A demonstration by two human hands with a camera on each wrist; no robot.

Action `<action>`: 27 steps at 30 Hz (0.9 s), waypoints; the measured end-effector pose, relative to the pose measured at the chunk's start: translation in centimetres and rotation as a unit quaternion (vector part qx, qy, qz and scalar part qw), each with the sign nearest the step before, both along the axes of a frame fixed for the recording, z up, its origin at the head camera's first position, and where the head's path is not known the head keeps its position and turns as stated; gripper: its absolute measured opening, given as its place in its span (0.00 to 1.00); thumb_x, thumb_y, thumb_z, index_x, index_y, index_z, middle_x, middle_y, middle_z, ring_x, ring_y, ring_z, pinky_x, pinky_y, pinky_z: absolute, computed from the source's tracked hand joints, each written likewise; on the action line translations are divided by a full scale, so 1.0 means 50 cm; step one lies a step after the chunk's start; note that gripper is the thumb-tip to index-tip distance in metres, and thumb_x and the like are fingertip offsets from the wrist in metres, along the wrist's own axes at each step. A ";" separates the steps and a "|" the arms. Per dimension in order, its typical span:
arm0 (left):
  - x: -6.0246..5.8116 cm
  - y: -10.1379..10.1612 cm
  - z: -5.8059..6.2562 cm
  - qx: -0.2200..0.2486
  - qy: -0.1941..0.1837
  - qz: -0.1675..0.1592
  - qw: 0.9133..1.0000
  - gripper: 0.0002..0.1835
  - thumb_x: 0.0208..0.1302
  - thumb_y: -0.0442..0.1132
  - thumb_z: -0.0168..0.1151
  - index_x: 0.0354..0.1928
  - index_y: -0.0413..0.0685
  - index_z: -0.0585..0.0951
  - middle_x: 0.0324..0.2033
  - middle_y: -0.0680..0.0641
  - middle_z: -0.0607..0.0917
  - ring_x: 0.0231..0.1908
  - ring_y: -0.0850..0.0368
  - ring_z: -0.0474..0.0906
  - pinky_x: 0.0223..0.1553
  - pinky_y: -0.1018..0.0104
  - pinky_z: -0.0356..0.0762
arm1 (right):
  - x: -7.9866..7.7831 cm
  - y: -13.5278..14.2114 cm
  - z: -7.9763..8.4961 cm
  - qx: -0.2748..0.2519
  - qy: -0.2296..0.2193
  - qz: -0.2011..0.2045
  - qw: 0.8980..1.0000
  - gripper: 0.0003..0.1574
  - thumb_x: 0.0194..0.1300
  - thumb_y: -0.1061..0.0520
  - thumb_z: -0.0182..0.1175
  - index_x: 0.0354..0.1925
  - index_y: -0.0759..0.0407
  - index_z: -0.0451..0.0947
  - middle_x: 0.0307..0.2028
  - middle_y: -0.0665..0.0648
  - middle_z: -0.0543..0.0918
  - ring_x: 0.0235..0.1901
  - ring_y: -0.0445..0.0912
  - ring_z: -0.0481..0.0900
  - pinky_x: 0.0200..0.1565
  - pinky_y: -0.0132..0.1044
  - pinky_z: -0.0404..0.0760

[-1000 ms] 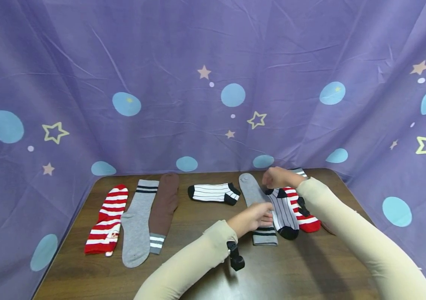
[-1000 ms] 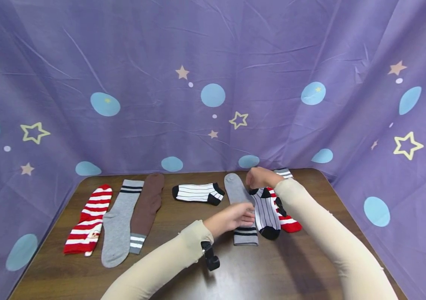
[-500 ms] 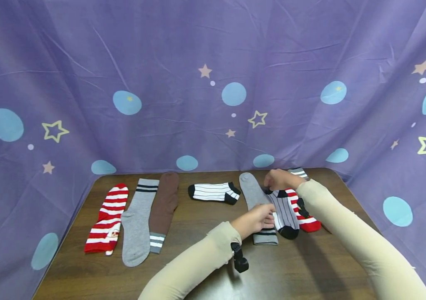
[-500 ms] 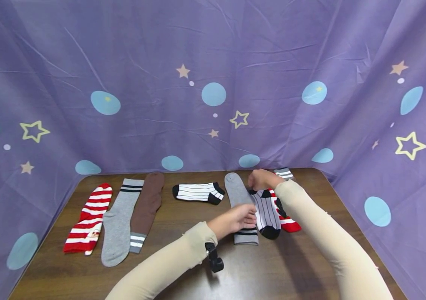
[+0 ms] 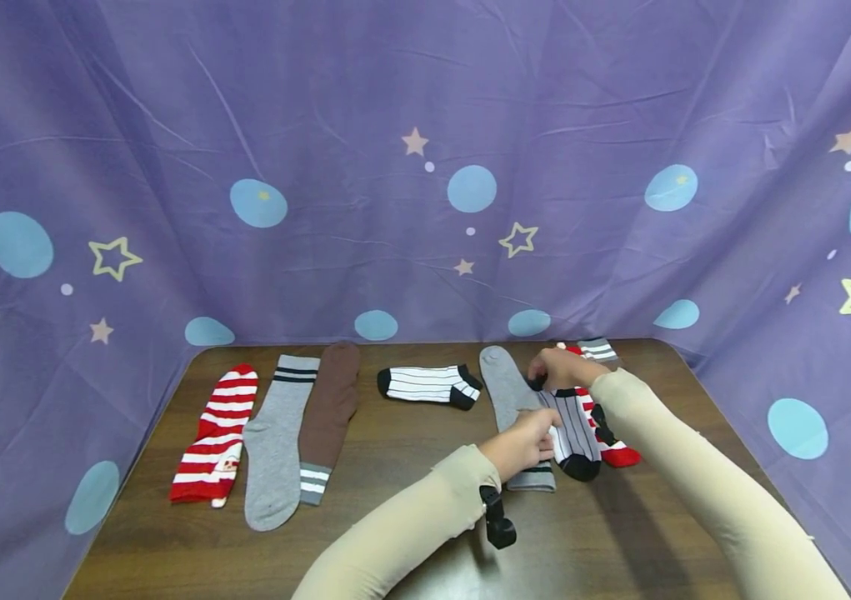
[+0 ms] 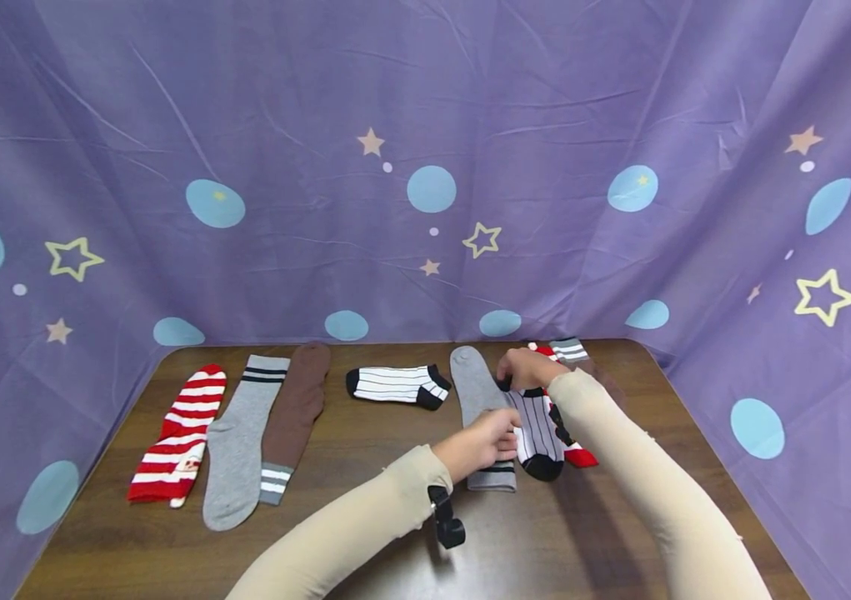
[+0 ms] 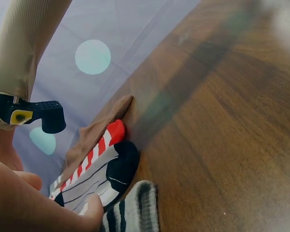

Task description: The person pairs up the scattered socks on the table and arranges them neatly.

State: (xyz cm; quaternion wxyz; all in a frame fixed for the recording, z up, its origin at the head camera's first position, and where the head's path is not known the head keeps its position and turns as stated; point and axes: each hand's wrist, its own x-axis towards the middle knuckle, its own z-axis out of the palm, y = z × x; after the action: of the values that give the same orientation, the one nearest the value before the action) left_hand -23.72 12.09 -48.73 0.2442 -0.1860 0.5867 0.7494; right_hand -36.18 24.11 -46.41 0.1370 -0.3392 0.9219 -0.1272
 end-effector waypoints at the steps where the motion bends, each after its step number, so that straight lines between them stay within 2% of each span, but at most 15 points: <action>1: 0.000 0.001 -0.003 0.002 0.000 0.000 1.000 0.23 0.53 0.30 0.51 0.54 0.33 0.72 0.55 0.22 0.77 0.59 0.31 0.78 0.65 0.42 0.75 | 0.000 0.000 -0.003 0.001 0.000 -0.002 1.000 0.18 0.45 0.75 0.64 0.39 0.70 0.84 0.38 0.65 0.89 0.41 0.56 0.85 0.47 0.50 0.85; 3: -0.001 0.001 -0.008 0.003 0.001 -0.001 1.000 0.20 0.52 0.30 0.51 0.51 0.35 0.73 0.51 0.26 0.79 0.57 0.35 0.79 0.65 0.43 0.75 | 0.000 0.000 -0.008 0.001 0.002 -0.007 1.000 0.17 0.46 0.74 0.66 0.39 0.69 0.84 0.38 0.64 0.88 0.42 0.56 0.85 0.47 0.51 0.85; 5: -0.003 0.000 -0.011 -0.002 0.005 -0.007 1.000 0.14 0.52 0.30 0.51 0.43 0.39 0.74 0.39 0.35 0.80 0.47 0.42 0.82 0.64 0.43 0.76 | -0.001 0.000 -0.014 -0.002 0.014 -0.001 1.000 0.16 0.45 0.74 0.67 0.37 0.68 0.84 0.36 0.63 0.88 0.39 0.54 0.85 0.45 0.49 0.85; 6: -0.004 -0.001 -0.013 -0.005 0.006 -0.012 1.000 0.12 0.52 0.29 0.52 0.40 0.41 0.73 0.32 0.40 0.78 0.41 0.46 0.81 0.64 0.44 0.76 | -0.001 0.001 -0.017 -0.005 0.017 -0.001 1.000 0.15 0.45 0.74 0.67 0.35 0.68 0.84 0.35 0.61 0.88 0.37 0.52 0.84 0.44 0.47 0.85; 9: -0.006 -0.002 -0.014 -0.014 0.006 -0.023 1.000 0.10 0.52 0.29 0.52 0.37 0.45 0.72 0.26 0.48 0.70 0.36 0.51 0.76 0.63 0.45 0.77 | -0.003 0.002 -0.026 -0.007 0.037 0.002 0.999 0.13 0.43 0.73 0.68 0.31 0.65 0.84 0.30 0.58 0.87 0.31 0.46 0.80 0.38 0.41 0.82; 11: -0.008 -0.001 -0.013 -0.016 0.003 -0.028 0.999 0.10 0.53 0.29 0.53 0.38 0.45 0.73 0.27 0.48 0.71 0.38 0.51 0.77 0.63 0.46 0.77 | -0.004 0.002 -0.030 -0.005 0.050 0.000 0.999 0.13 0.42 0.73 0.69 0.30 0.64 0.84 0.30 0.57 0.86 0.31 0.46 0.79 0.37 0.41 0.80; 13: -0.007 0.001 -0.008 -0.017 0.001 -0.030 0.999 0.12 0.53 0.29 0.53 0.41 0.43 0.74 0.34 0.44 0.75 0.46 0.48 0.80 0.64 0.47 0.77 | -0.003 0.002 -0.031 0.001 0.063 -0.003 0.998 0.13 0.42 0.72 0.70 0.30 0.63 0.84 0.30 0.58 0.86 0.32 0.47 0.80 0.38 0.42 0.81; 14: -0.005 0.002 -0.005 -0.018 0.001 -0.029 0.999 0.11 0.54 0.30 0.53 0.41 0.43 0.74 0.36 0.44 0.76 0.47 0.47 0.80 0.64 0.47 0.76 | -0.003 0.002 -0.031 0.003 0.067 -0.002 0.998 0.14 0.42 0.72 0.71 0.31 0.63 0.84 0.31 0.58 0.86 0.33 0.48 0.81 0.39 0.43 0.81; 16: -0.001 0.005 0.002 -0.017 0.003 -0.025 1.000 0.11 0.53 0.30 0.52 0.40 0.44 0.74 0.37 0.43 0.77 0.47 0.48 0.80 0.64 0.47 0.76 | -0.002 0.003 -0.032 -0.001 0.070 0.003 0.998 0.15 0.41 0.72 0.71 0.31 0.63 0.83 0.31 0.58 0.85 0.34 0.49 0.80 0.39 0.43 0.81; 22: 0.008 0.011 0.016 -0.013 0.014 -0.017 1.000 0.09 0.52 0.29 0.51 0.36 0.48 0.71 0.34 0.45 0.77 0.42 0.51 0.77 0.64 0.47 0.76 | 0.002 0.008 -0.034 -0.028 0.071 0.023 0.997 0.13 0.38 0.75 0.65 0.26 0.63 0.81 0.23 0.55 0.81 0.27 0.41 0.70 0.31 0.35 0.72; 27: 0.007 0.009 0.012 -0.019 0.008 -0.012 1.000 0.10 0.52 0.29 0.52 0.38 0.45 0.72 0.39 0.40 0.79 0.46 0.48 0.78 0.64 0.46 0.75 | 0.007 0.016 -0.027 -0.043 0.089 0.025 0.995 0.11 0.36 0.71 0.66 0.24 0.62 0.81 0.23 0.52 0.80 0.25 0.38 0.71 0.28 0.35 0.75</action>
State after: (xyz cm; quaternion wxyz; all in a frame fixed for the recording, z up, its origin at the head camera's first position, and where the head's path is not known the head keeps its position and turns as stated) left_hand -23.38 12.53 -48.14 0.2452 -0.1771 0.6050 0.7365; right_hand -35.85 24.91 -47.75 0.0426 -0.3779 0.9153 -0.1326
